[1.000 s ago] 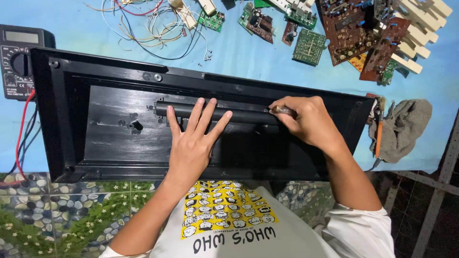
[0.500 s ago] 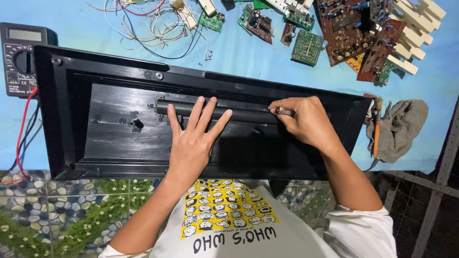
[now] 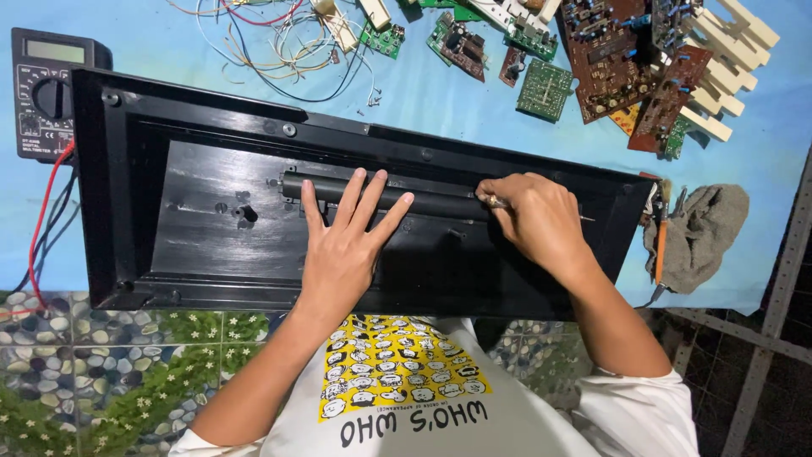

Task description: The person uses a screwdriver to remove screws from a black electronic device frame placed on a blue workbench. They unscrew fasteners from the frame's edges and center, occasionally adjusting the device's position to access different areas.

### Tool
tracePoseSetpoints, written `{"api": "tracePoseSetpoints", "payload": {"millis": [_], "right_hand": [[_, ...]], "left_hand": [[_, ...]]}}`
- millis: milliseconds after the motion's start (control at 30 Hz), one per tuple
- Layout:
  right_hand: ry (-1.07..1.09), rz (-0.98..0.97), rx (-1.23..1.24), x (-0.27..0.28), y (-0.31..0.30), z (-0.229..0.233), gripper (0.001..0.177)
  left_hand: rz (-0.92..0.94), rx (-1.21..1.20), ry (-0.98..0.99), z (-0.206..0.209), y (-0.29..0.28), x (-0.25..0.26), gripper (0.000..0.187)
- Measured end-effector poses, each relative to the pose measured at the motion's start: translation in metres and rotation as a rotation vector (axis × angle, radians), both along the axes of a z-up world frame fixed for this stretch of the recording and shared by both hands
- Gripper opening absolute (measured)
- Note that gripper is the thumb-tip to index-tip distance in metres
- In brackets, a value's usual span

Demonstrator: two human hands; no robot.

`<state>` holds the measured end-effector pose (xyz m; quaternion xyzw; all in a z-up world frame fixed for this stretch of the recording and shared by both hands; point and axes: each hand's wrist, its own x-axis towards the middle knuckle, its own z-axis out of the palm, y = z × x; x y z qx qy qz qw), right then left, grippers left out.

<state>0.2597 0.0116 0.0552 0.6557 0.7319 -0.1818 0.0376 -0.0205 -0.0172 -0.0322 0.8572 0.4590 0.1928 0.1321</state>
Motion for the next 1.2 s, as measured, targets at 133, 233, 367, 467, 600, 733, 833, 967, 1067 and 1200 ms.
{"api": "tracePoseSetpoints", "payload": {"millis": [133,233,367,467,600,733,833,967,1067,1200], "right_hand": [[0.061,-0.034,0.021,0.003,-0.012,-0.002,0.018],[0.172,-0.058,0.07,0.005,-0.014,-0.003,0.012],[0.388,-0.198,-0.043,0.016,-0.008,-0.013,0.014],[0.424,-0.326,-0.122,0.019,-0.006,-0.016,0.015],[0.565,-0.479,-0.208,0.015,-0.002,-0.015,0.015],[0.613,-0.503,-0.215,0.016,0.001,-0.019,0.013],[0.653,-0.548,-0.243,0.019,0.002,-0.024,0.014],[0.683,-0.55,-0.245,0.019,0.001,-0.022,0.014],[0.7,-0.534,-0.241,0.018,-0.001,-0.021,0.014],[0.654,-0.531,-0.215,0.017,-0.001,-0.022,0.014]], "left_hand": [[-0.001,0.0,0.001,0.003,0.001,-0.001,0.065],[-0.012,-0.009,0.012,0.006,0.001,-0.001,0.064],[-0.019,-0.025,0.007,0.007,0.001,-0.001,0.066],[-0.022,-0.024,0.007,0.006,0.001,0.0,0.069],[-0.014,-0.033,0.005,0.007,0.001,0.0,0.07],[-0.027,-0.024,0.017,0.007,0.001,-0.001,0.071],[-0.018,-0.026,0.011,0.011,0.001,0.0,0.064],[-0.008,-0.026,-0.025,0.031,0.007,0.007,0.044],[-0.027,0.06,-0.082,0.044,0.023,0.025,0.032],[-0.093,0.235,-0.15,0.036,0.041,0.066,0.031]]}}
